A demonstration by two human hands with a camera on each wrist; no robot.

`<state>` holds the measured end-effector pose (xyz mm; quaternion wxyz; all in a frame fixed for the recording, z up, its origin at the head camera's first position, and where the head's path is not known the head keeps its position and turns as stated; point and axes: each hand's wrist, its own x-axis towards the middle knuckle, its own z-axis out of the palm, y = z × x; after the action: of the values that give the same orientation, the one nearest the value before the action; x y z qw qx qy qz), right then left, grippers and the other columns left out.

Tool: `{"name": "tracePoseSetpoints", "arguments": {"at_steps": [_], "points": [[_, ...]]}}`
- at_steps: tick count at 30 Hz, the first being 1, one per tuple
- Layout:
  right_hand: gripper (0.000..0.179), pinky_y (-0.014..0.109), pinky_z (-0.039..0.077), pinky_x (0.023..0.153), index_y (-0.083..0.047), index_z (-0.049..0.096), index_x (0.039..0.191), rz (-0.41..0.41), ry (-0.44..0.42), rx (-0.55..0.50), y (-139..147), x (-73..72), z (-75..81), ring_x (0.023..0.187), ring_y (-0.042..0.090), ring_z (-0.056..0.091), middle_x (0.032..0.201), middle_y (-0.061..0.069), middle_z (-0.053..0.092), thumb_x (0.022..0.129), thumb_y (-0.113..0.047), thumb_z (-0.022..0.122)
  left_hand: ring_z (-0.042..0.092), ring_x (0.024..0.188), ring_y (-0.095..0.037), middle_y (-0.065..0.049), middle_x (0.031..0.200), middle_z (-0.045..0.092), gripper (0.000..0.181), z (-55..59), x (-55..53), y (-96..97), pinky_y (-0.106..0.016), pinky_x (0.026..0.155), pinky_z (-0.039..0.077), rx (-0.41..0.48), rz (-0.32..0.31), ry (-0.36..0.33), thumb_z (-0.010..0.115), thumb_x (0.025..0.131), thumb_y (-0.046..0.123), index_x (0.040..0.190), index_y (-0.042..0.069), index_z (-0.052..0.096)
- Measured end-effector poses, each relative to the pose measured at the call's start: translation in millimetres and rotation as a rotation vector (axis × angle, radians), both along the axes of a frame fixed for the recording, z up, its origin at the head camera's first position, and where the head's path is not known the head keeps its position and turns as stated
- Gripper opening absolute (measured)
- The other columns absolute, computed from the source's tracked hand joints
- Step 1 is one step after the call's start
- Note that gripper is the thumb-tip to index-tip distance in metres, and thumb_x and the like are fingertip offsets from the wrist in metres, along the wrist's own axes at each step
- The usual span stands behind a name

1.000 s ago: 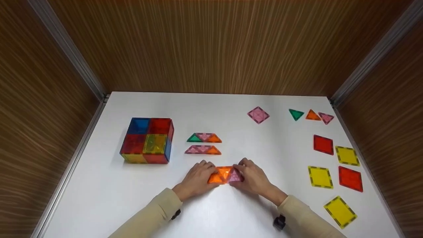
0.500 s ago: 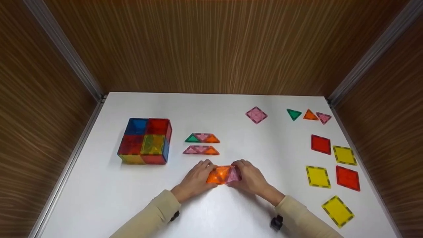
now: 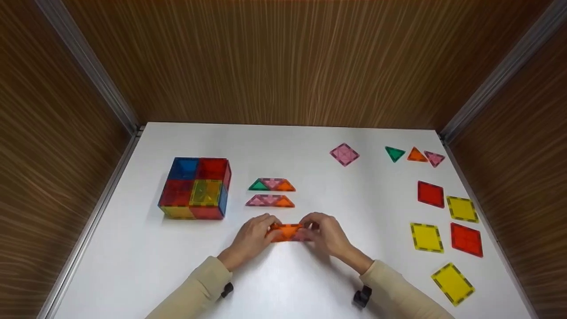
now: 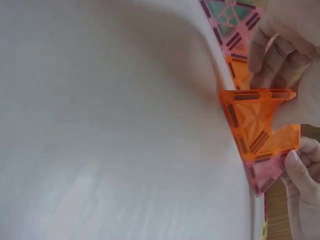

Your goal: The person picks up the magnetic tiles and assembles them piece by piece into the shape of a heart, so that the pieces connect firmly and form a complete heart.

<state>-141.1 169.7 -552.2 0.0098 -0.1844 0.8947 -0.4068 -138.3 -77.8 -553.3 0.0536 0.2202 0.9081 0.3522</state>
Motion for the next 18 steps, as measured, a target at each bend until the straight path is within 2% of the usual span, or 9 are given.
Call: {"name": "tracePoseSetpoints", "arguments": {"at_steps": [4,11,18], "points": [[0.007,0.026,0.056,0.073,-0.015,0.078,0.097,0.021,0.005,-0.020,-10,-3.4,4.3,0.080,0.008,0.064,0.092,-0.001,0.077,0.092,-0.017,0.083,0.067,0.094,-0.018,-0.001,0.104,0.073,0.015,3.8,-5.0,-9.3,-0.040,0.093,0.061,-0.011,0.024,0.076,0.075,0.099,0.026,0.108,0.015,0.071],[0.008,0.035,0.060,0.076,-0.013,0.077,0.099,0.050,0.013,-0.028,-29,-14.8,4.9,0.081,0.011,0.065,0.095,0.000,0.077,0.093,-0.014,0.081,0.066,0.098,-0.019,-0.001,0.107,0.073,0.014,9.7,-14.0,-27.3,-0.040,0.095,0.061,-0.023,0.078,0.095,0.076,0.097,0.024,0.108,0.016,0.070],[0.009,0.022,0.054,0.071,-0.012,0.075,0.098,0.061,0.027,-0.022,-40,-22.5,-2.6,0.079,0.010,0.063,0.092,0.001,0.076,0.092,-0.013,0.082,0.063,0.094,-0.015,0.001,0.104,0.073,0.014,3.3,-16.2,-34.8,-0.034,0.090,0.061,-0.039,0.118,0.086,0.077,0.096,0.023,0.106,0.018,0.068]]}}
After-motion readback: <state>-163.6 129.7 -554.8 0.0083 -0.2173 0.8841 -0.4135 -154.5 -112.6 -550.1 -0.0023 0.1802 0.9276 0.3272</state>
